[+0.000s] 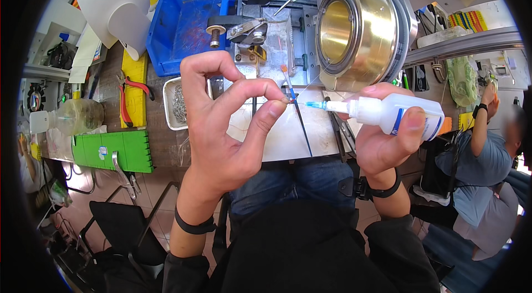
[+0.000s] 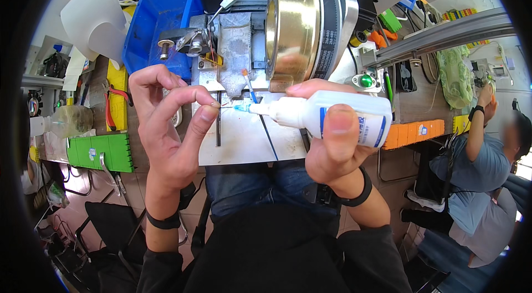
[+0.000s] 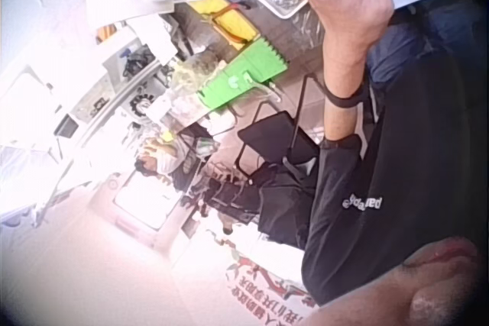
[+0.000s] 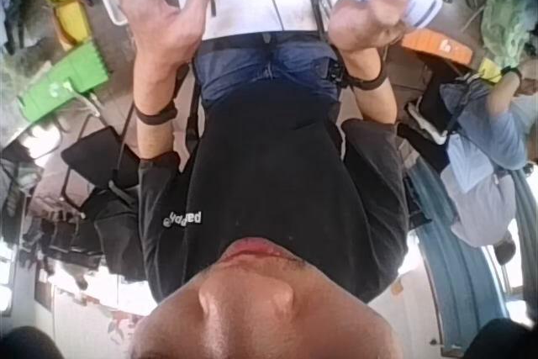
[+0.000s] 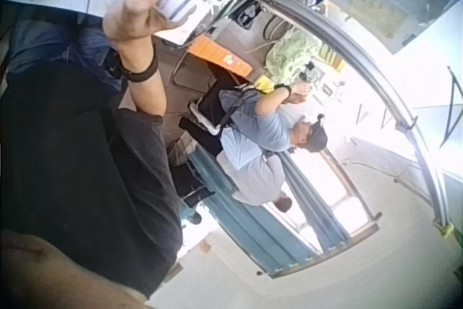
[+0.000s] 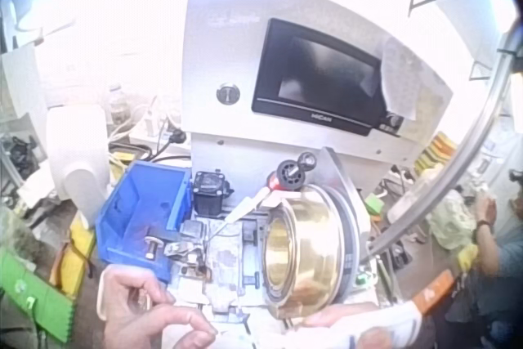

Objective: Assembling and gluing small components using a precision fixture and tweezers.

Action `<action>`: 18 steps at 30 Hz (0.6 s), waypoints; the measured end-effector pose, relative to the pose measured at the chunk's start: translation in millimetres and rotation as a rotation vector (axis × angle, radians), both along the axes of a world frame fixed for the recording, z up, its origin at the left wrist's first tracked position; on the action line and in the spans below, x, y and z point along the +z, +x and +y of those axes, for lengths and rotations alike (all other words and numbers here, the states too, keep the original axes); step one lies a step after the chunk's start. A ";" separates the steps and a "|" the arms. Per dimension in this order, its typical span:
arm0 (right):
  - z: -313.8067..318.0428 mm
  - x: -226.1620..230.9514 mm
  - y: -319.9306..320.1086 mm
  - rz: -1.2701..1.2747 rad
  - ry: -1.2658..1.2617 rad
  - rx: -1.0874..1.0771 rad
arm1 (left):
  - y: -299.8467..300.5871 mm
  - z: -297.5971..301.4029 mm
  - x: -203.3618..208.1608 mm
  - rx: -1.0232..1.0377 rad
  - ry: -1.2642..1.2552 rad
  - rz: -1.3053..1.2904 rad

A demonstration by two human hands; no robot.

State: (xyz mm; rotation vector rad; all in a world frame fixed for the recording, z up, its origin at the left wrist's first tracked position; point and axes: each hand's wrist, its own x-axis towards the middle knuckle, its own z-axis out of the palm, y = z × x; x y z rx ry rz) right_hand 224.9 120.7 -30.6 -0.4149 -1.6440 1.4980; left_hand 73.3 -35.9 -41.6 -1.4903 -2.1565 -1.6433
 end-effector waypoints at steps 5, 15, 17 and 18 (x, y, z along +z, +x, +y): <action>1.1 -1.7 0.6 0.008 -0.024 0.022 | -0.2 0.5 -0.2 -0.013 -0.013 -0.074; -0.7 3.7 0.6 0.012 -0.074 0.026 | 0.4 1.6 0.2 -0.051 -0.008 -0.195; 0.1 5.4 1.5 -0.002 -0.053 0.029 | 1.4 1.6 0.7 -0.043 -0.013 -0.222; 0.8 5.6 1.6 0.011 -0.044 0.041 | 2.4 2.0 0.8 -0.044 -0.010 -0.217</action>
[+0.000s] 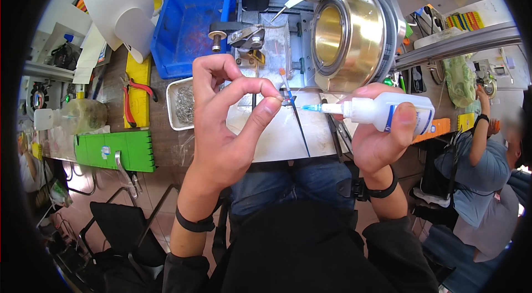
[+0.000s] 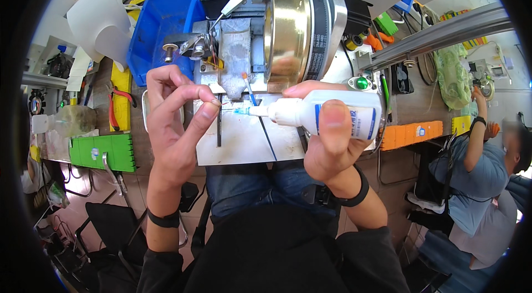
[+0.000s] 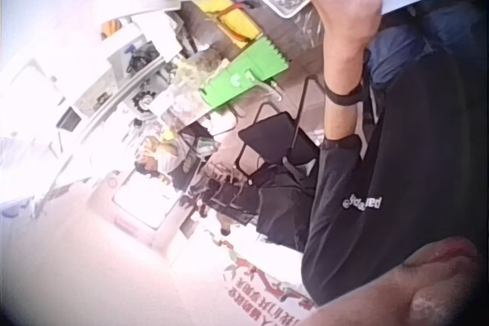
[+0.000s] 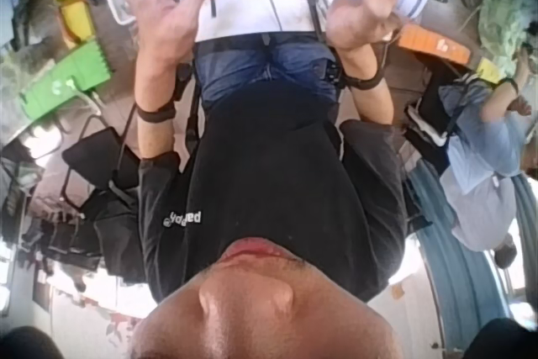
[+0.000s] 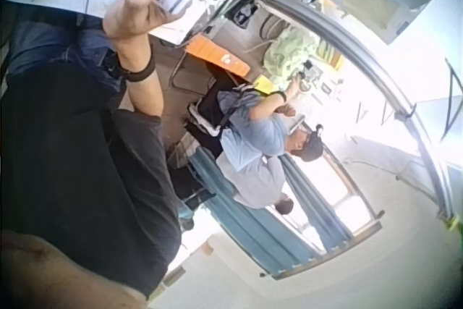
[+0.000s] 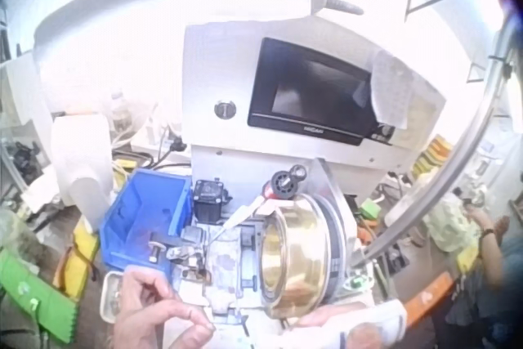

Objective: Assembling and gluing small components using a precision fixture and tweezers.

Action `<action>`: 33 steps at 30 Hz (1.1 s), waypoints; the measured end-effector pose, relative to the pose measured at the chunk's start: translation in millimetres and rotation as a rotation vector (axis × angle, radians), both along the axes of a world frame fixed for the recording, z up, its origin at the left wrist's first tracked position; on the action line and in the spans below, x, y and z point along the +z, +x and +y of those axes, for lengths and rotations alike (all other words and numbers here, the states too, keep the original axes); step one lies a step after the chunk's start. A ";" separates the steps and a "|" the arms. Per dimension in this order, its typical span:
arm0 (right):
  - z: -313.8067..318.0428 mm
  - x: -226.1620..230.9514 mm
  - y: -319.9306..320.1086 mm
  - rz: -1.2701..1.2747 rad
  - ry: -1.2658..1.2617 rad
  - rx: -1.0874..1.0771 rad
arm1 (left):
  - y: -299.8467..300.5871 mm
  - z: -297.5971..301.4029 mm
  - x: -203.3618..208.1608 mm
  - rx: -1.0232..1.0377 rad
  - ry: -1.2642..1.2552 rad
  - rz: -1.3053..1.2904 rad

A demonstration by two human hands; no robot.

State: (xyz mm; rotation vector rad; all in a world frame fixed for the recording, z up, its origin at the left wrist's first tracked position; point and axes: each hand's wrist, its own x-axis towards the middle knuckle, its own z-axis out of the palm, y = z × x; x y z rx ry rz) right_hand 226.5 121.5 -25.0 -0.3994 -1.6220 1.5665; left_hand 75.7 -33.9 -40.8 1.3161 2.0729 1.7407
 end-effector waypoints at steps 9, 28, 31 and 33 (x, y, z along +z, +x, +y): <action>10.7 7.6 32.7 0.055 -0.046 -0.039 | 5.0 1.0 9.4 0.087 -0.036 0.023; 326.2 145.6 99.2 -0.655 0.642 -1.234 | 13.4 3.1 24.0 0.148 -0.088 0.161; 349.3 138.6 88.0 -0.911 0.654 -1.152 | 13.9 3.4 24.5 0.148 -0.085 0.170; 363.4 127.1 81.9 -1.129 0.764 -1.090 | 14.1 3.6 24.1 0.150 -0.079 0.186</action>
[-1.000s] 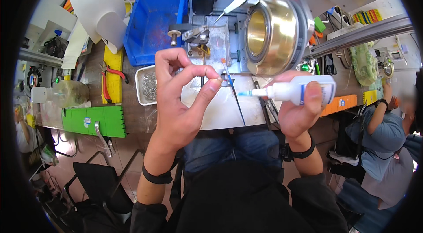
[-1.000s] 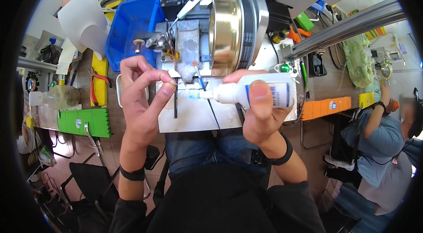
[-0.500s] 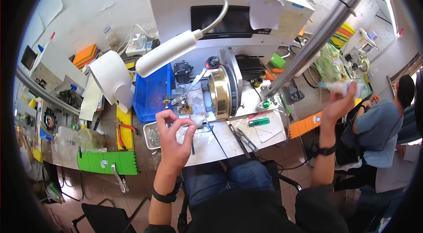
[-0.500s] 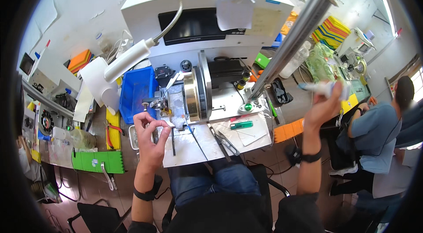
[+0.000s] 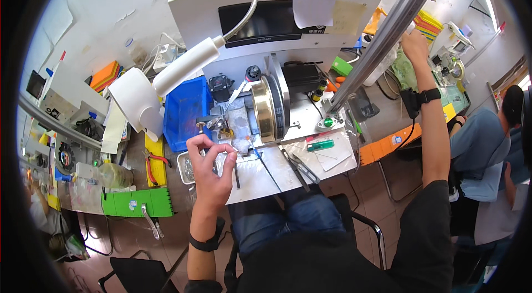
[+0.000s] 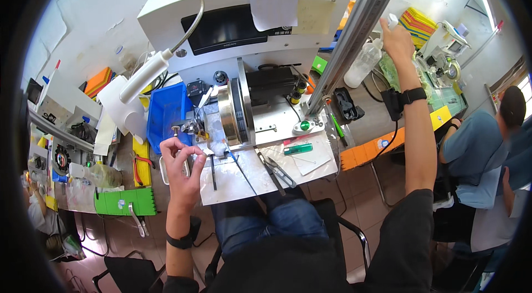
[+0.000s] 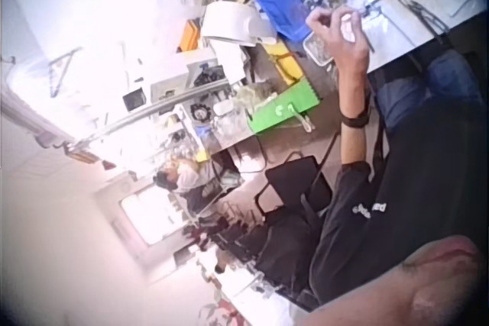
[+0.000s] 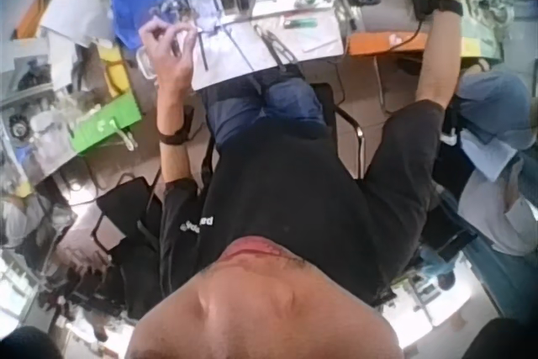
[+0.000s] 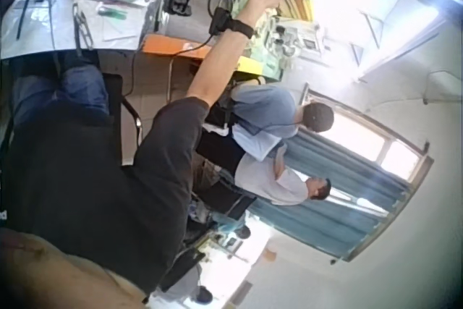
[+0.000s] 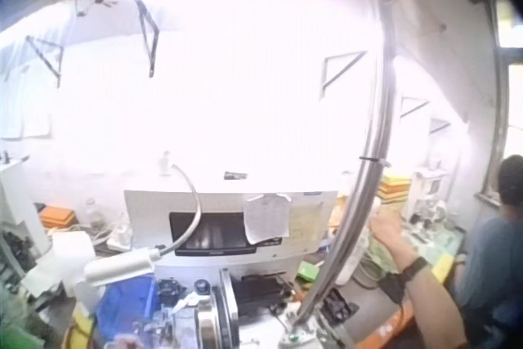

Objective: Assembling and gluing small components using a precision fixture and tweezers.

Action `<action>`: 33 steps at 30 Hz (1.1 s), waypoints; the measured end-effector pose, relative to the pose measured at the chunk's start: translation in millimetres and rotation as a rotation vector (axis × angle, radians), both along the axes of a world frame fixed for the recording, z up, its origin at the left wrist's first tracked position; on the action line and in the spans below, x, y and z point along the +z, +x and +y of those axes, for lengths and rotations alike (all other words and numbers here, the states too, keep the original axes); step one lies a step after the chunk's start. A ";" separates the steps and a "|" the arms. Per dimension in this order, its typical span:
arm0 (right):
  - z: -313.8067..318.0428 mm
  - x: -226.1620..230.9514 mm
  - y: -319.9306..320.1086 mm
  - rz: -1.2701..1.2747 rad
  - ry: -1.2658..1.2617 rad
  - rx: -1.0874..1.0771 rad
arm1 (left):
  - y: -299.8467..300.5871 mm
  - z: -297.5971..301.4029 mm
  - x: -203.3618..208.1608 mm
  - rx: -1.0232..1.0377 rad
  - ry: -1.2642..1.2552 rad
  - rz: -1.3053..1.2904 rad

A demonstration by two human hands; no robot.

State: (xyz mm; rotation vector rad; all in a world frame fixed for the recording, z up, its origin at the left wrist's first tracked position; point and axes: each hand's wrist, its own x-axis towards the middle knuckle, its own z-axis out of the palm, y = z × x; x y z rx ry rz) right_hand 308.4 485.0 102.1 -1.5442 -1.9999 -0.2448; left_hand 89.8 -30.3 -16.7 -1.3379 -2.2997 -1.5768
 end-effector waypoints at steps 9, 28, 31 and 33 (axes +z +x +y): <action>-4.3 -7.4 10.0 0.128 -0.553 0.120 | 0.0 -0.3 2.0 0.001 0.005 -0.006; -348.1 -159.6 -12.1 -0.145 -0.339 1.022 | -3.2 -1.4 -4.5 0.002 -0.001 0.028; -348.9 -162.0 -11.9 -0.169 -0.409 0.984 | -3.1 -0.6 -4.8 0.005 0.016 0.033; -347.4 -162.4 -13.6 -0.151 -0.385 0.967 | -3.0 -0.2 -4.6 0.005 0.015 0.033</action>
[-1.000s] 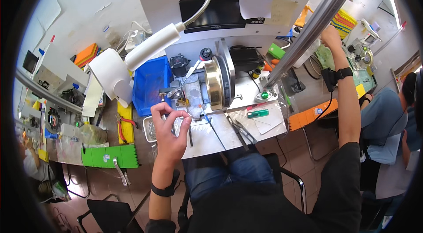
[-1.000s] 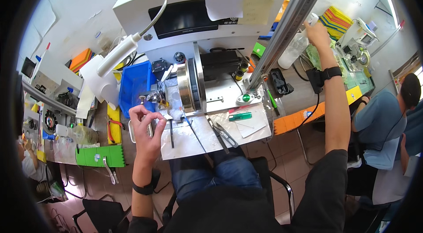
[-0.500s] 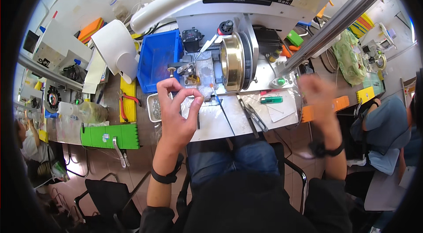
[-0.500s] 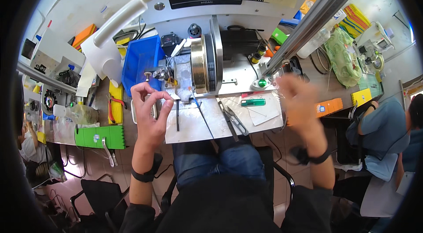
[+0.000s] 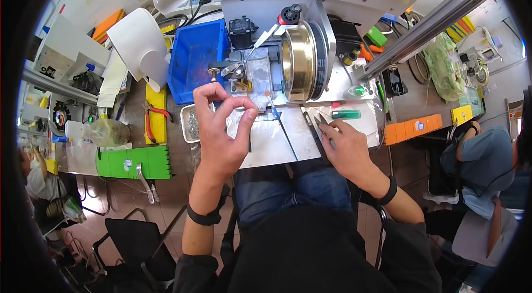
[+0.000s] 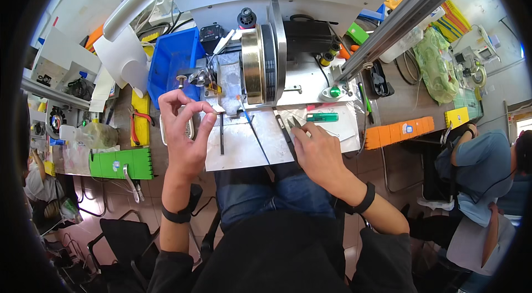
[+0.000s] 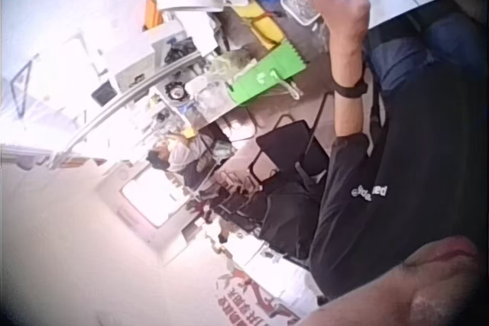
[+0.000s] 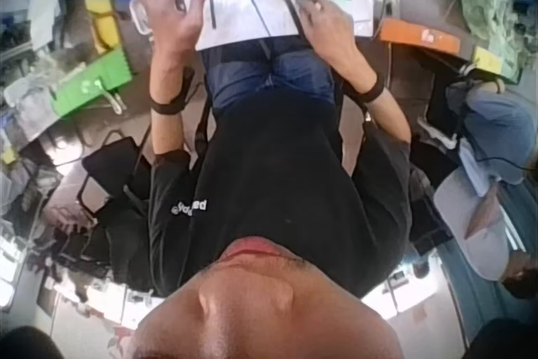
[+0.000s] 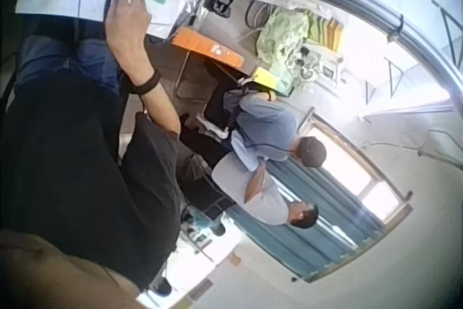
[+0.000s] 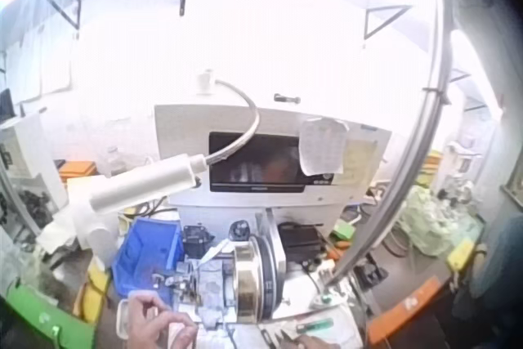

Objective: Assembling and gluing small components using a precision fixture and tweezers.

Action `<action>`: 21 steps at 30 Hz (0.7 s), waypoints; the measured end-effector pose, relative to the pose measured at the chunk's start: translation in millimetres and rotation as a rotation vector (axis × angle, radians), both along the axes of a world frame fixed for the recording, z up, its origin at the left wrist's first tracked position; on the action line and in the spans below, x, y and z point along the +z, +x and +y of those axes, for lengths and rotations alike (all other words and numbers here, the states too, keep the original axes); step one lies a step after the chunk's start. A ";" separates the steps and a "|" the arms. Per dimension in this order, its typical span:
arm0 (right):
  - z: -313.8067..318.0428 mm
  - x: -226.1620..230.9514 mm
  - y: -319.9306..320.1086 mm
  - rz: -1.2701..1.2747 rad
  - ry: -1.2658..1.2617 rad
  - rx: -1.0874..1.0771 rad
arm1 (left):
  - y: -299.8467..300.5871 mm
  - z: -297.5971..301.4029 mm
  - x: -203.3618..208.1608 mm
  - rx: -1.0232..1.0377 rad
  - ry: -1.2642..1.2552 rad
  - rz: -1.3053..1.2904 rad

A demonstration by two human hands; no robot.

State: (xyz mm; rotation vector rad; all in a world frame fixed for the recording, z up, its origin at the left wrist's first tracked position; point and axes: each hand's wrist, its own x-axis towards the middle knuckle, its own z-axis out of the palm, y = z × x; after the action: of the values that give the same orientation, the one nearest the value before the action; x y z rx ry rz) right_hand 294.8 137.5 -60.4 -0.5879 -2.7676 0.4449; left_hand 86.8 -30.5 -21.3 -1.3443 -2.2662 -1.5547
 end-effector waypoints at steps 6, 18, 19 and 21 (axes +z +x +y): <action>8.6 3.1 -5.1 -0.112 0.140 0.280 | -1.5 -0.3 -1.6 -0.005 0.004 0.002; 15.1 15.5 9.8 -0.022 0.150 0.648 | -3.7 -0.9 -5.5 -0.010 0.017 0.001; 10.0 18.4 13.8 -0.008 0.140 0.662 | -3.2 -1.0 -6.3 -0.007 0.031 -0.014; -0.8 25.2 18.7 0.163 -0.339 0.467 | -3.8 -0.6 -8.1 -0.005 0.035 -0.016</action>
State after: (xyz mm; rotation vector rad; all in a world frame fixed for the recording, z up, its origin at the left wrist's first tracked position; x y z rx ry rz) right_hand 313.6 136.8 -35.2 0.0441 -2.6711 1.0261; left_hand 82.9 -31.1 -29.4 -1.3341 -2.2354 -1.6046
